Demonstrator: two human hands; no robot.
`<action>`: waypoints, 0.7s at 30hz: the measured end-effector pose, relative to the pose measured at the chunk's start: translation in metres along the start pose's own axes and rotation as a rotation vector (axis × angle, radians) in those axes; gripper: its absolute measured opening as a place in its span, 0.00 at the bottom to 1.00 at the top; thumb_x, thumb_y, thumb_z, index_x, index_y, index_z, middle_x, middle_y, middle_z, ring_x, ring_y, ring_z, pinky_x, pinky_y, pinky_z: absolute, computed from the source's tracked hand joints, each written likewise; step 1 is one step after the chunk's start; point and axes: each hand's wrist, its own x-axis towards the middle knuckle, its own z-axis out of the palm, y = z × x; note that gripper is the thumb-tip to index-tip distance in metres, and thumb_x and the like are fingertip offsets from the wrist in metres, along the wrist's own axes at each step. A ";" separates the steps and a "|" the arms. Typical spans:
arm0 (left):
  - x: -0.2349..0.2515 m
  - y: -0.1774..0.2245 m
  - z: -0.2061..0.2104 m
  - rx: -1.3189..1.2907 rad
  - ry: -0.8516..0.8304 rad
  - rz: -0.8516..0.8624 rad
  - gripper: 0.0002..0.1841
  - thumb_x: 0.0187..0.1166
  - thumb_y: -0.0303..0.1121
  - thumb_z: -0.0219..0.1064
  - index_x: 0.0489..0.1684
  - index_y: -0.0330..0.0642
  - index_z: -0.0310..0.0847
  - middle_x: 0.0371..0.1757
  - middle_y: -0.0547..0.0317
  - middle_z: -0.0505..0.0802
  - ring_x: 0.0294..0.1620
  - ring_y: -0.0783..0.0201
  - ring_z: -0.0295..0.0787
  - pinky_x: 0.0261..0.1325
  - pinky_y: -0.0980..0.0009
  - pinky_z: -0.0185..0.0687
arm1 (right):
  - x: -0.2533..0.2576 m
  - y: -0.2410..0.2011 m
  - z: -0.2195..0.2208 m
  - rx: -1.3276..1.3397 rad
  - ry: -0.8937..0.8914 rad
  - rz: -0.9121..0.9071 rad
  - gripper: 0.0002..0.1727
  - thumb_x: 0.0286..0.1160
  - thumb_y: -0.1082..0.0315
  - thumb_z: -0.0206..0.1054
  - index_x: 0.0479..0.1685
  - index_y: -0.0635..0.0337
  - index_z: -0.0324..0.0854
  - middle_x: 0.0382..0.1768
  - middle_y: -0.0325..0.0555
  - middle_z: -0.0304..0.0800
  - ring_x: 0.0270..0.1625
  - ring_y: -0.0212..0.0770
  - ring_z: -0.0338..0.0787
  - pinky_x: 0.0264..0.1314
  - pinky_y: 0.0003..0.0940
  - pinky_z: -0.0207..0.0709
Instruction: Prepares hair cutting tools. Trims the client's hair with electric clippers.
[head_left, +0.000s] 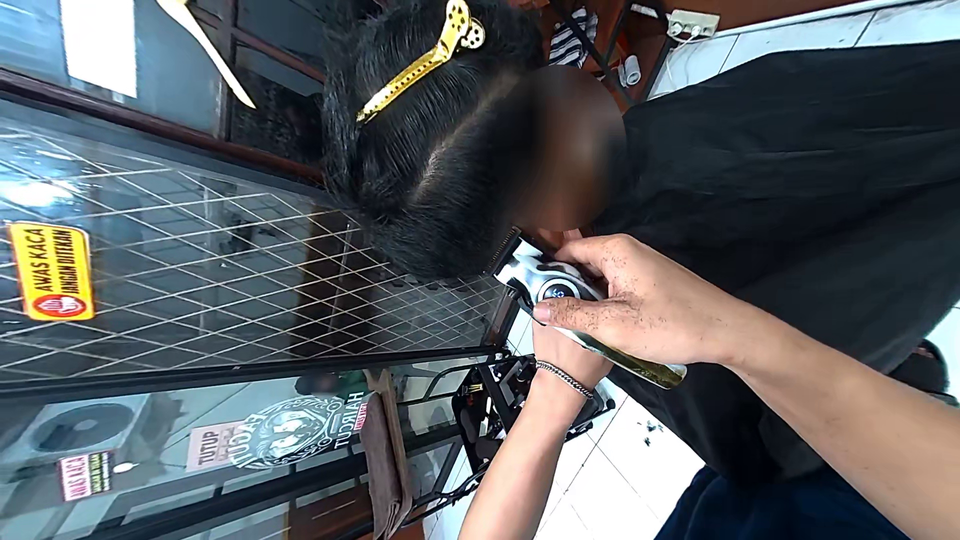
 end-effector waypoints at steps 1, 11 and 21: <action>0.000 -0.008 0.014 0.005 0.120 0.038 0.12 0.64 0.40 0.75 0.29 0.39 0.90 0.31 0.43 0.94 0.38 0.41 0.94 0.39 0.42 0.81 | 0.000 0.001 0.001 -0.001 0.009 -0.006 0.17 0.75 0.49 0.72 0.47 0.53 0.85 0.30 0.33 0.87 0.33 0.26 0.87 0.33 0.27 0.81; -0.001 -0.018 0.032 -0.058 0.259 0.076 0.14 0.59 0.43 0.75 0.28 0.41 0.90 0.31 0.45 0.95 0.37 0.43 0.94 0.39 0.41 0.81 | 0.000 0.010 -0.003 0.146 -0.018 -0.028 0.14 0.78 0.53 0.70 0.47 0.54 0.86 0.30 0.34 0.88 0.34 0.25 0.88 0.33 0.24 0.80; 0.000 -0.016 0.030 -0.046 0.266 0.082 0.15 0.61 0.44 0.74 0.27 0.39 0.90 0.30 0.45 0.94 0.37 0.43 0.94 0.35 0.43 0.82 | -0.006 0.002 0.001 0.159 0.077 -0.049 0.13 0.79 0.56 0.69 0.46 0.57 0.87 0.26 0.38 0.87 0.26 0.29 0.87 0.24 0.25 0.79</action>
